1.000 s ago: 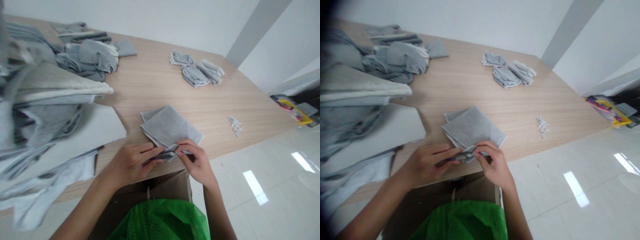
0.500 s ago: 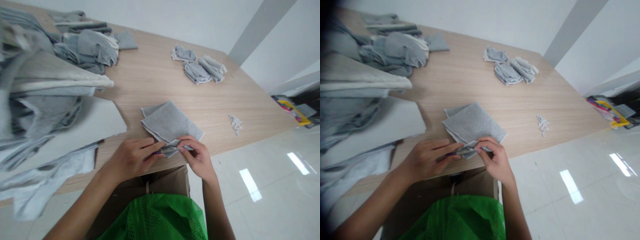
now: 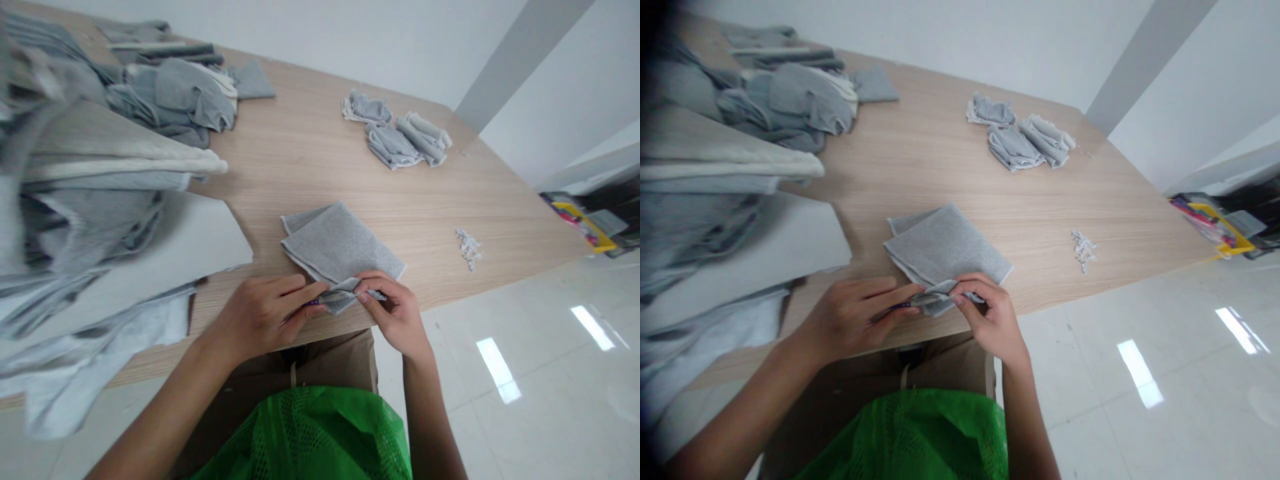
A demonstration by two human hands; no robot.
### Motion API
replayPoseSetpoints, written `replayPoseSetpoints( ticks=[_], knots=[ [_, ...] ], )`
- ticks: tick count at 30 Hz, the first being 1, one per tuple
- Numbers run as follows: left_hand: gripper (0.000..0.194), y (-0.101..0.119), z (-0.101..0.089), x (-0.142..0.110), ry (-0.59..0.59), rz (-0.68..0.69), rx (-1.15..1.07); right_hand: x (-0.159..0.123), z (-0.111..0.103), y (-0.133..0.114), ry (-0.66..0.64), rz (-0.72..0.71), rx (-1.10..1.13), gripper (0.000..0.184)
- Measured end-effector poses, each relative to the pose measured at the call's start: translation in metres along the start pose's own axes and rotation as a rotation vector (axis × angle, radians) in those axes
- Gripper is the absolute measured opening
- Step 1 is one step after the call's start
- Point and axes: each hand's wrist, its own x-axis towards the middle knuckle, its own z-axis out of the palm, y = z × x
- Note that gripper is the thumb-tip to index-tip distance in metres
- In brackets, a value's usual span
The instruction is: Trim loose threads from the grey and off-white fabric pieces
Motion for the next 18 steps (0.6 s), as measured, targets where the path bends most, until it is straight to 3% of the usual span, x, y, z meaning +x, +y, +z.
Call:
replayPoseSetpoints(
  ticks=[18],
  knots=[
    [0.029, -0.0004, 0.0003, 0.0014, 0.026, 0.034, 0.040, 0.0004, -0.0001, 0.0000, 0.013, 0.012, 0.018, 0.008]
  ],
)
